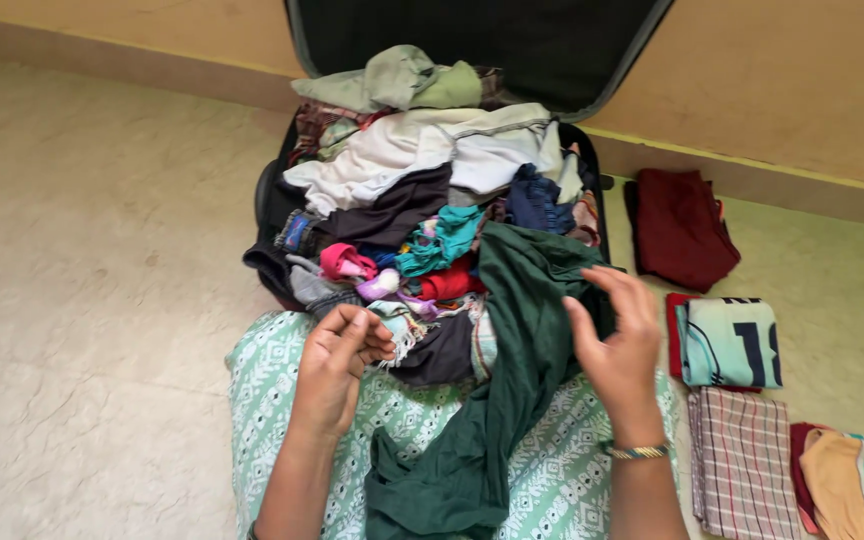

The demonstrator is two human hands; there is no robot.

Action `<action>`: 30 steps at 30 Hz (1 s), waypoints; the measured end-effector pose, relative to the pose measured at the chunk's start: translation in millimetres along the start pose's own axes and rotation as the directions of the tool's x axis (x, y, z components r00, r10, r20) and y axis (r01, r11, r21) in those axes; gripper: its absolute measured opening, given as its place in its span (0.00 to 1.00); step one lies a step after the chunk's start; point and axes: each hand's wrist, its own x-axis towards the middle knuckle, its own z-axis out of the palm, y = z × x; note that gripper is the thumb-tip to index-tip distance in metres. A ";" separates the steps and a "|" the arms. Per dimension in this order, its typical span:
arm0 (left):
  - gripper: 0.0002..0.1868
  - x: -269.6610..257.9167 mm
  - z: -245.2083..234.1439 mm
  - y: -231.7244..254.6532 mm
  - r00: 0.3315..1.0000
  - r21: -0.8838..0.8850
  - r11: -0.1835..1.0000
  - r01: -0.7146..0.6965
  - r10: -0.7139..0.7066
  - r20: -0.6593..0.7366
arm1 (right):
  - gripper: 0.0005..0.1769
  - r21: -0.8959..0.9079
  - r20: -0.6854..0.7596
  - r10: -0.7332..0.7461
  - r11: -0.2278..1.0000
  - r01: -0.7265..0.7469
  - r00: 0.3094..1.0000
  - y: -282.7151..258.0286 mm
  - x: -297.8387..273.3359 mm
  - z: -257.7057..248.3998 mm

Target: The person removes clothing items from a suitcase by hand and sorts them on the floor, handling a green tank top, a blue patterned shirt, and a brown undergarment.

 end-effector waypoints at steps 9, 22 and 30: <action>0.23 -18.5 104.4 26.9 0.819 0.588 0.580 -0.563 0.297 0.491 | 0.12 -0.052 0.091 -0.200 0.977 0.205 0.976 -39.3 4.4 4.3; 0.30 -14.9 130.8 63.2 0.654 0.635 0.234 -0.736 0.003 0.757 | 0.14 0.638 0.217 -0.167 0.770 -0.010 0.962 -49.2 -35.9 -4.1; 0.12 10.1 109.0 121.6 0.682 0.564 0.483 -0.670 0.100 0.725 | 0.29 0.124 0.654 -0.214 0.977 0.176 0.726 -14.6 31.0 -17.9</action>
